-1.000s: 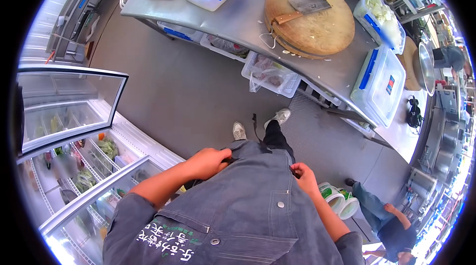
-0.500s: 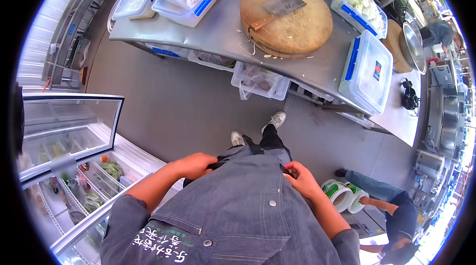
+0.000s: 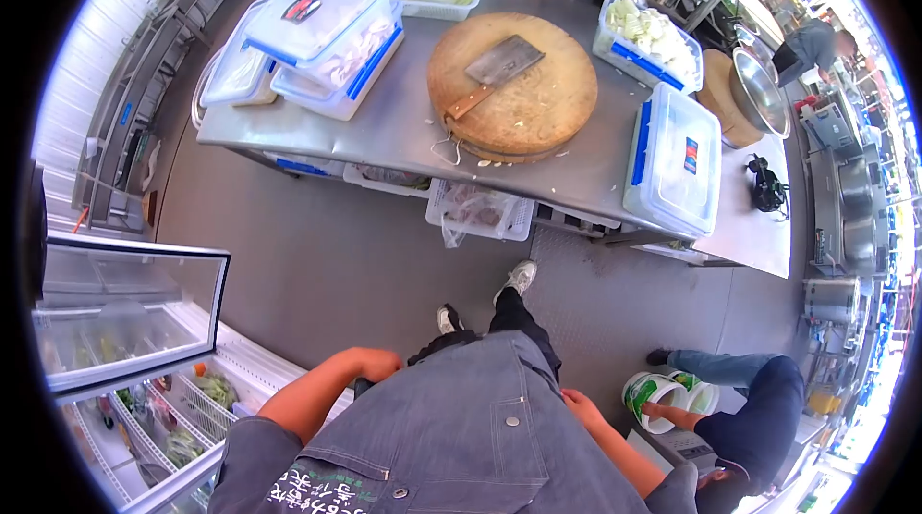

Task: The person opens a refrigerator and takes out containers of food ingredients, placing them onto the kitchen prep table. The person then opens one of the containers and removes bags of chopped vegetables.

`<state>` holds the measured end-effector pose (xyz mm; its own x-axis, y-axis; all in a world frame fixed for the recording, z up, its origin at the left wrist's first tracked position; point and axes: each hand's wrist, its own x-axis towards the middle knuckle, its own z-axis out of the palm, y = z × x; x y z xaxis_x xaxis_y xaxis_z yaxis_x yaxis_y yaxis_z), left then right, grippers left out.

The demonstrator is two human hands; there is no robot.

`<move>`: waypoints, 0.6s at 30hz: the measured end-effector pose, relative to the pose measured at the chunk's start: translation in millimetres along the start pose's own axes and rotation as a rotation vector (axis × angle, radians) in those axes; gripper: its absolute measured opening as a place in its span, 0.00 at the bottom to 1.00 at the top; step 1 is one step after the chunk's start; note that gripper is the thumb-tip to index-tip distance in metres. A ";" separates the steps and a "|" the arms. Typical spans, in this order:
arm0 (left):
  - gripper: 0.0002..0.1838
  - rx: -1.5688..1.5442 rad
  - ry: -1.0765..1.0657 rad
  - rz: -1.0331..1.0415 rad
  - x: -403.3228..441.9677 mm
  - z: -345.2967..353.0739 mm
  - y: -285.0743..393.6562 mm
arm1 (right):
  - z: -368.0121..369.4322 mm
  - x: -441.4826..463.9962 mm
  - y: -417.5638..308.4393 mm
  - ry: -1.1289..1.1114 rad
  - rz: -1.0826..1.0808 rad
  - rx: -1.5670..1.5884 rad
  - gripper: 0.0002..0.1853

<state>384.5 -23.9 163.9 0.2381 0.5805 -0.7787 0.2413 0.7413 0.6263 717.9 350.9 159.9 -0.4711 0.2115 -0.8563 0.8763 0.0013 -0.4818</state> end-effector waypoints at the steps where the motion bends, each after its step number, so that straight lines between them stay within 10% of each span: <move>1: 0.19 0.022 0.011 0.004 1.1 -1.8 -0.1 | 1.7 3.3 3.2 -0.004 0.000 0.060 0.24; 9: 0.16 -0.412 0.357 -0.054 39.3 11.9 -34.0 | 24.5 35.9 53.7 0.194 0.017 0.027 0.21; 12: 0.13 -0.362 0.281 -0.264 39.3 -3.3 -7.8 | 24.8 25.3 53.8 0.275 0.095 -0.005 0.19; 18: 0.15 -0.548 0.093 0.016 29.7 -8.1 -23.4 | 13.7 -20.8 8.0 0.020 0.255 0.152 0.13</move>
<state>378.3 -21.2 125.9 0.1476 0.6021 -0.7847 -0.2920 0.7845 0.5471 733.4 333.2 171.3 -0.2344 0.2051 -0.9503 0.9401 -0.2009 -0.2752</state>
